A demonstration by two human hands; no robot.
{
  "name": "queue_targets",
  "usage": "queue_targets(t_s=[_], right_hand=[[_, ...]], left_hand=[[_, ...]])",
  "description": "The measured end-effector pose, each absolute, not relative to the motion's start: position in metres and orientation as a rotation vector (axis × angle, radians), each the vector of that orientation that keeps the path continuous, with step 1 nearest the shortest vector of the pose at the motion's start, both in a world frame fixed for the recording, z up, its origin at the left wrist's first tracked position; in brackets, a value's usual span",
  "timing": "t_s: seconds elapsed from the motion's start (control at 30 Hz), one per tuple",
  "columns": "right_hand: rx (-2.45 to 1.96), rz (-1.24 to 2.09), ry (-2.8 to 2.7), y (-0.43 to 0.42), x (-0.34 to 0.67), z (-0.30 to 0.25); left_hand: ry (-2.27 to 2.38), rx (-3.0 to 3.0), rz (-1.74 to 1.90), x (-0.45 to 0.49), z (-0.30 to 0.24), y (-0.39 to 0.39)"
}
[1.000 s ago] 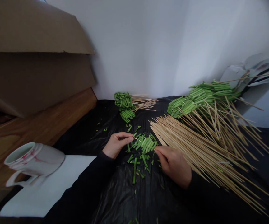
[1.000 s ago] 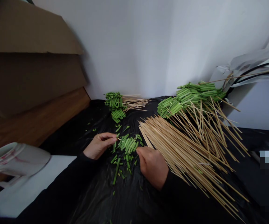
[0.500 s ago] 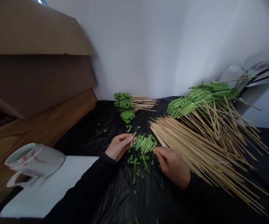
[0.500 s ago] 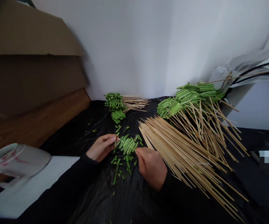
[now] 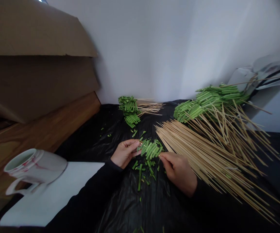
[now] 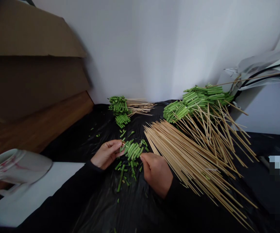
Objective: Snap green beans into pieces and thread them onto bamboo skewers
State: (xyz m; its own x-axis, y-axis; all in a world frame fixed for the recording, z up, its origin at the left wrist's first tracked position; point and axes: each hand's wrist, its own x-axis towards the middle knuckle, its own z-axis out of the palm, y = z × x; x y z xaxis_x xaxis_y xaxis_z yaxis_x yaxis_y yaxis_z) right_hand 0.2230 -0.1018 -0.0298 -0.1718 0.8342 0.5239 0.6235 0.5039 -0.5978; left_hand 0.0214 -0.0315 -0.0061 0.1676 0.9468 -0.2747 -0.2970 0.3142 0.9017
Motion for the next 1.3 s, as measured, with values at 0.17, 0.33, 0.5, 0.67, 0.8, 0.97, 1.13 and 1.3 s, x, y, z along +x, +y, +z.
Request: queue_targets(t_s=[0.17, 0.33, 0.5, 0.67, 0.8, 0.97, 1.13, 1.3], right_hand=[[-1.213, 0.309, -1.895, -0.101, 0.221, -0.029], [-1.198, 0.284, -1.893, -0.099, 0.222, -0.026], [-1.212, 0.227, -1.853, -0.096, 0.230, -0.024], [-1.221, 0.180, -1.820, -0.092, 0.238, -0.024], [-1.205, 0.166, -1.826, -0.093, 0.239, -0.024], [-1.220, 0.150, -1.827, -0.093, 0.240, -0.024], [-1.242, 0.143, -1.818, -0.092, 0.241, -0.020], [-1.239, 0.115, -1.799, -0.091, 0.243, -0.014]], left_hand=[[1.007, 0.843, 1.028, 0.025, -0.008, -0.034], [1.024, 0.882, 1.036, 0.023, -0.009, -0.032], [0.978, 1.019, 1.036, 0.004, 0.005, -0.021], [1.341, 1.457, 1.055, -0.030, 0.010, -0.002], [1.604, 1.887, 0.796, -0.046, 0.004, 0.007], [1.731, 1.991, 0.517, -0.052, 0.006, 0.005], [1.651, 1.966, 0.427, -0.053, 0.002, 0.004], [1.659, 1.939, 0.339, -0.052, -0.001, 0.003]])
